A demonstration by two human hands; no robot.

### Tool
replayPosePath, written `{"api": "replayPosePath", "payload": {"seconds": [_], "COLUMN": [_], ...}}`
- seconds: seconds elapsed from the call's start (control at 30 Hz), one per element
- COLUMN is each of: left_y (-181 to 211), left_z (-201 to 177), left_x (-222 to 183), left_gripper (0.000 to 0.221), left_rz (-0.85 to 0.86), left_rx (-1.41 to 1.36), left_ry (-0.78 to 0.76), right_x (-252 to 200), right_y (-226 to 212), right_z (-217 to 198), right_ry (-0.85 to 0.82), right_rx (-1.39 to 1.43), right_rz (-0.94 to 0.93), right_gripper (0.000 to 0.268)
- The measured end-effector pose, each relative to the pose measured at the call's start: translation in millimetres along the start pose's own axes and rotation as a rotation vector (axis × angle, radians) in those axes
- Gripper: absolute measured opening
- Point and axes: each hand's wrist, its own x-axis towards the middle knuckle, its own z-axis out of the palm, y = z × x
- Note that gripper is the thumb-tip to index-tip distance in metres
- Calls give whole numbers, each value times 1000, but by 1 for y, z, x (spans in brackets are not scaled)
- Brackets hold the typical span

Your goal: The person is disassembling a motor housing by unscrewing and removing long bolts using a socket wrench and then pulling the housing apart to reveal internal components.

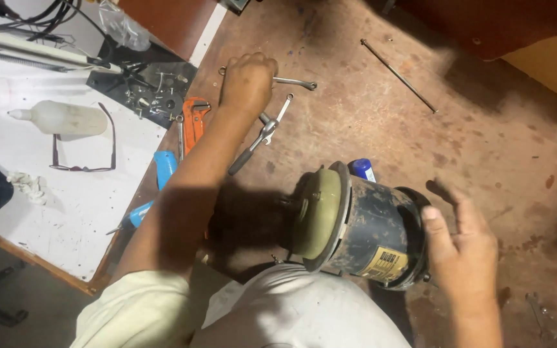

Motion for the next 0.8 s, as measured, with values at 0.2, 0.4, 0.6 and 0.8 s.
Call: {"api": "replayPosePath", "payload": {"seconds": [0.2,0.4,0.6,0.8], "left_y": [15,96,152,177], "left_z": [-54,-173,-188,-160], "left_x": [2,-118,-215,-253], "left_gripper": [51,31,30,43], "left_rz": [97,-123,-398,-156], "left_rx": [-93,-575,-726,-222], "left_ry": [-135,-120,-215,73], "right_x": [-12,-14,-10,-7], "right_y": [28,30,39,39], "right_z": [42,46,50,53], "right_ry": [17,99,111,99], "right_rx": [-116,-69,-94,-76], "right_rz": [-101,-158,-174,-129], "right_gripper": [53,41,32,30]}}
